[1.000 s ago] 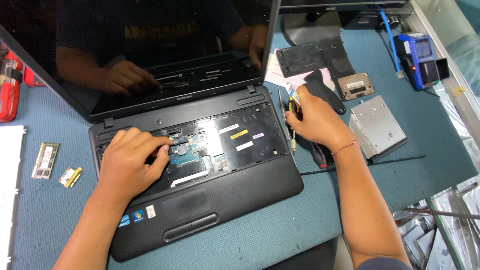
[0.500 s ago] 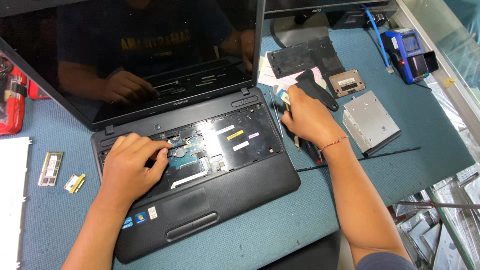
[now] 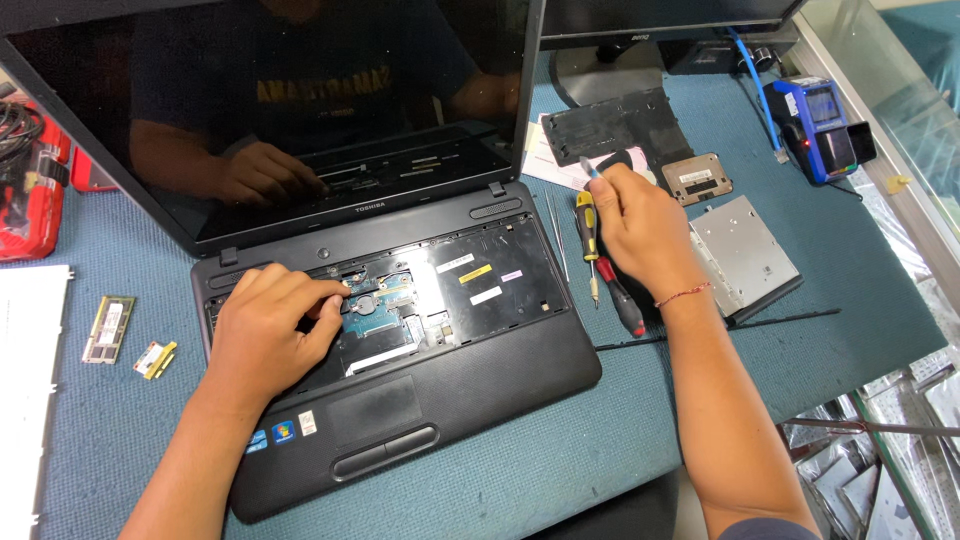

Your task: The person opens a laptop and uses a screwdriver and a prying tool to remove the keyboard cover and the keyboard itself. They then proceed to unscrew and remove internal components, including a small circuit board and a fan, placing the removed parts on the workbench.

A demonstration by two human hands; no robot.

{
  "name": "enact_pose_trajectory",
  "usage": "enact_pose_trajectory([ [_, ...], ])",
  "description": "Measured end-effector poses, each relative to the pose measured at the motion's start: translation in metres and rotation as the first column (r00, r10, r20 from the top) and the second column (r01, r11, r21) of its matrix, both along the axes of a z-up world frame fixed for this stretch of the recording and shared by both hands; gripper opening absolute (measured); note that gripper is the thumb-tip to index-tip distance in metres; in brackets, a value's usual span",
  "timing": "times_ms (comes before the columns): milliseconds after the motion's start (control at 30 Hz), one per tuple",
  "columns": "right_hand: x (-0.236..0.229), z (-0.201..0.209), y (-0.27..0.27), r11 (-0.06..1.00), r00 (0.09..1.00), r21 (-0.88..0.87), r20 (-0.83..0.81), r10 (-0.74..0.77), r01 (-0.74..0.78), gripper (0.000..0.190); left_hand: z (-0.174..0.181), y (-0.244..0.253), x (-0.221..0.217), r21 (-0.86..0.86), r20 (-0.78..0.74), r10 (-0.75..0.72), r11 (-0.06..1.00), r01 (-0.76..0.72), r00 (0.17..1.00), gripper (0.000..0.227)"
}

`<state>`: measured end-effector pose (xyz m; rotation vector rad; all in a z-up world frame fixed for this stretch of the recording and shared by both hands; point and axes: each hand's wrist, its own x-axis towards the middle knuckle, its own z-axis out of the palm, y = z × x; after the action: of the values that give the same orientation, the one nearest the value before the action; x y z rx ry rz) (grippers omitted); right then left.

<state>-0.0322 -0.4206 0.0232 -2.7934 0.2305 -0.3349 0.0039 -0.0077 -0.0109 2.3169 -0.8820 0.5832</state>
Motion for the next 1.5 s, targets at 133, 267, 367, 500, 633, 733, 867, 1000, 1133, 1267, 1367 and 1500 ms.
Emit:
enact_pose_trajectory([
  [133,-0.001,0.005,0.024,0.999,0.998,-0.021,-0.051,0.043,-0.044,0.031,-0.001,0.001,0.001,0.005,-0.004,0.003,1.0,-0.003,1.0,0.007],
  [267,0.0,-0.007,0.028,0.984,0.996,-0.151,-0.03,0.089,-0.092,0.029,-0.001,0.001,0.0,0.013,-0.009,0.001,1.0,0.0,1.0,0.008],
  [367,0.002,-0.01,0.028,0.973,0.993,-0.199,-0.024,0.112,-0.114,0.028,-0.001,0.001,0.001,0.014,0.001,0.001,1.0,-0.001,1.0,0.007],
  [500,0.002,-0.007,0.027,0.975,0.992,-0.183,0.0,0.125,-0.123,0.027,-0.001,0.001,0.001,0.015,0.014,-0.006,1.0,0.006,1.0,0.007],
  [633,0.003,-0.01,0.024,0.981,0.993,-0.154,0.004,0.116,-0.114,0.026,-0.001,0.001,0.001,0.023,0.022,-0.006,1.0,0.005,1.0,0.007],
  [733,0.003,-0.011,0.021,0.981,0.991,-0.145,0.001,0.132,-0.131,0.026,0.0,0.001,0.0,0.006,0.014,-0.004,1.0,0.004,1.0,0.007],
  [867,0.002,-0.007,0.022,0.981,0.986,-0.108,-0.044,0.159,-0.163,0.029,0.0,0.001,0.001,0.005,0.011,-0.012,1.0,0.012,1.0,0.008],
  [1000,0.001,-0.007,0.023,0.981,0.981,-0.093,-0.11,0.158,-0.169,0.031,-0.001,0.001,0.003,0.001,0.035,-0.029,1.0,0.029,0.999,0.007],
  [1133,0.002,-0.007,0.022,0.982,0.979,-0.096,-0.134,0.152,-0.165,0.032,-0.001,0.0,0.001,-0.007,0.049,-0.037,0.999,0.038,0.998,0.008],
  [1267,0.005,-0.018,0.02,0.99,0.984,-0.142,-0.178,-0.019,-0.006,0.035,0.004,0.001,0.004,0.044,0.128,-0.103,0.994,0.098,0.986,0.005],
  [1367,0.006,-0.008,0.029,0.999,0.968,0.008,-0.247,-0.046,0.049,0.033,0.002,0.004,-0.002,0.089,0.082,-0.078,0.994,0.07,0.994,0.007],
  [1500,0.013,-0.031,0.026,0.954,0.988,0.296,-0.133,0.084,-0.041,0.03,0.001,0.005,-0.006,0.1,0.025,-0.009,0.995,0.006,1.0,0.011],
])
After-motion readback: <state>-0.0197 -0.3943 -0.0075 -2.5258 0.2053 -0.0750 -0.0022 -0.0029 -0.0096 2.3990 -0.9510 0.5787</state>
